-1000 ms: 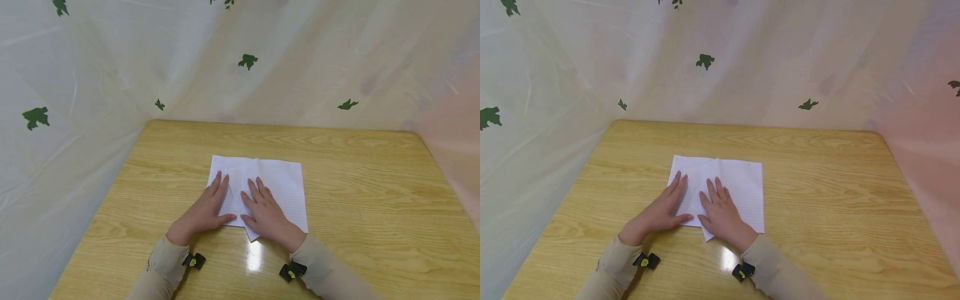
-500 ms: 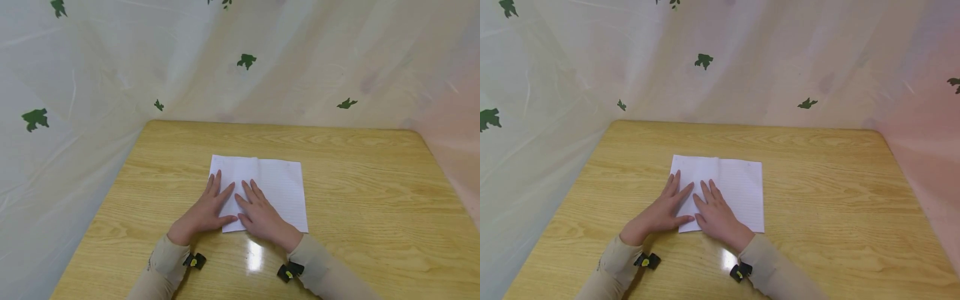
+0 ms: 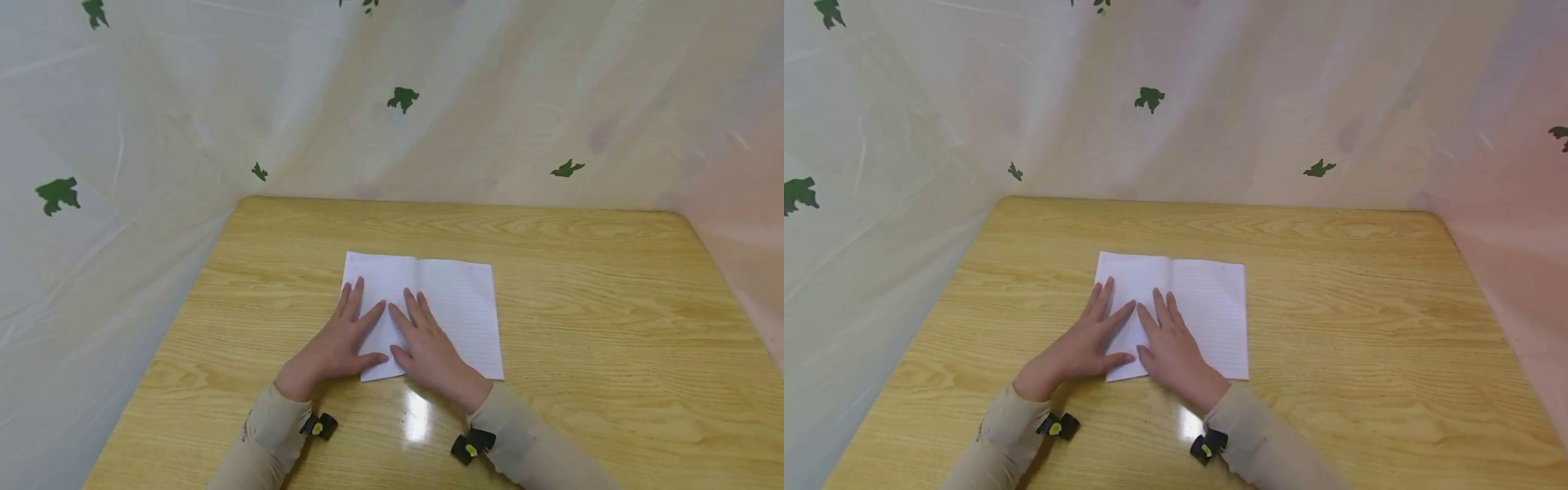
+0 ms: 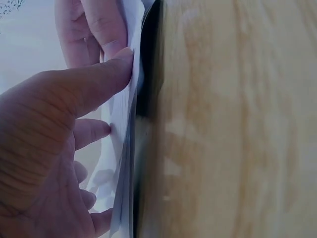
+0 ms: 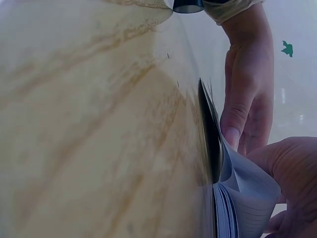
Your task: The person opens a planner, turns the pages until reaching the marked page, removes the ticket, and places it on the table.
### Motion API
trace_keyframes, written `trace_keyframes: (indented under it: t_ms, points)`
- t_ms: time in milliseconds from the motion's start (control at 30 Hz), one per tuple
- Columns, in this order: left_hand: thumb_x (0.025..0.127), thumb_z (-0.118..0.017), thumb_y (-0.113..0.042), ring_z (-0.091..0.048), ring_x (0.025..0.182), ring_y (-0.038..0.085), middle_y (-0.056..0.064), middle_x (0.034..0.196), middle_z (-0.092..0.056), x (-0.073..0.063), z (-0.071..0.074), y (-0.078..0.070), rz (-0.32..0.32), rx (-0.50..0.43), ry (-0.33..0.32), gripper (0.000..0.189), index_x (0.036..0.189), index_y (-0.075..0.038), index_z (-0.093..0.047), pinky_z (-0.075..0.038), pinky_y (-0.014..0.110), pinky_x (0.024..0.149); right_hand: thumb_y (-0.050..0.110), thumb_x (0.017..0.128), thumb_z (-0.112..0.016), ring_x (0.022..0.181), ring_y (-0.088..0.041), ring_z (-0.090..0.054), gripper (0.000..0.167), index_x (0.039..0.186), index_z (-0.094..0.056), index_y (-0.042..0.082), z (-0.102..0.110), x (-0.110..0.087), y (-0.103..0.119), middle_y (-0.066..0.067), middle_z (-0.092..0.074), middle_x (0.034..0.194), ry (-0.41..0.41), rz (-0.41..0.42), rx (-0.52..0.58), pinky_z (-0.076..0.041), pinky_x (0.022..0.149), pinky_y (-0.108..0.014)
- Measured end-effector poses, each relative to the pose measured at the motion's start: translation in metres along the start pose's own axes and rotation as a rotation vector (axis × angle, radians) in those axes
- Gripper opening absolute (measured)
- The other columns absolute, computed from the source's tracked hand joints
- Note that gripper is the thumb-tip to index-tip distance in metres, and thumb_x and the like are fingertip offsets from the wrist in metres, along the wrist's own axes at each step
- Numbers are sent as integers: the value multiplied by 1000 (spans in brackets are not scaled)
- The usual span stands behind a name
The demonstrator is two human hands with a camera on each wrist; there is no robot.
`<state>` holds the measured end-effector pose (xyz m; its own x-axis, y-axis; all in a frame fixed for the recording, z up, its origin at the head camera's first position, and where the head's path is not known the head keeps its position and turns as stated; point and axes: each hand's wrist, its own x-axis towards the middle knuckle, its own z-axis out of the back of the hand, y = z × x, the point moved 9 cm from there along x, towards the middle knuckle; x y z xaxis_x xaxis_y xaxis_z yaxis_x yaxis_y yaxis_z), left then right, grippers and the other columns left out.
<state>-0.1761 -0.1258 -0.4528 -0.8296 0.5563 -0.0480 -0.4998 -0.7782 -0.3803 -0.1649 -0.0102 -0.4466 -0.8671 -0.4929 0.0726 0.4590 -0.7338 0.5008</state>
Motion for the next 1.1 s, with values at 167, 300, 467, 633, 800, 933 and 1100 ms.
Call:
trace_keyframes:
  t_ms: [167, 300, 467, 633, 800, 933, 1100]
  points:
    - [85, -68, -53, 7, 142, 52, 26, 159, 0, 0, 1, -3, -13, 32, -2, 86, 152, -12, -34, -17, 61, 112, 26, 97, -58, 146, -40, -9, 67, 151, -29, -1, -6, 1, 3, -24, -11, 159, 31, 34, -21, -21, 114, -50]
    - [85, -68, -52, 7, 142, 53, 26, 159, -5, 0, 3, -5, -25, 84, -22, 83, 151, -12, -38, -17, 63, 111, 27, 99, -54, 146, -39, -8, 66, 151, -27, -3, -9, 1, 6, -24, -11, 159, 50, 53, -13, -20, 115, -50]
    - [85, -66, -56, 10, 143, 50, 22, 160, -1, 1, 4, -5, -17, 140, -29, 83, 151, -15, -38, -13, 67, 110, 26, 100, -53, 146, -40, -10, 65, 150, -28, -5, -9, 1, 9, -25, -15, 158, 55, 85, -16, -18, 116, -49]
    - [84, -64, -60, 9, 145, 45, 19, 162, 0, 2, 3, -4, -1, 167, -18, 85, 151, -17, -37, -8, 68, 110, 24, 99, -53, 145, -41, -13, 62, 149, -30, -7, -10, 0, 13, -26, -18, 157, 65, 113, -28, -17, 117, -48]
    - [85, -62, -63, 3, 147, 40, 18, 161, -5, 2, -2, -3, 4, 155, 30, 89, 154, -16, -30, -7, 65, 113, 20, 99, -52, 145, -41, -16, 60, 148, -31, -8, -10, -1, 14, -26, -22, 156, 65, 130, -35, -18, 117, -48]
    - [85, -62, -62, 0, 146, 41, 20, 161, -6, 2, -4, -4, -1, 113, 57, 92, 155, -14, -26, -8, 62, 114, 17, 99, -50, 144, -41, -19, 55, 146, -36, -8, -11, -2, 16, -25, -24, 156, 71, 162, -52, -20, 116, -49]
    - [85, -63, -60, -2, 146, 42, 23, 160, -4, 1, -6, -3, 2, 68, 82, 93, 155, -12, -25, -11, 60, 114, 17, 101, -47, 144, -39, -23, 48, 144, -43, -4, -12, -5, 18, -23, -29, 155, 112, 205, -59, -21, 116, -48]
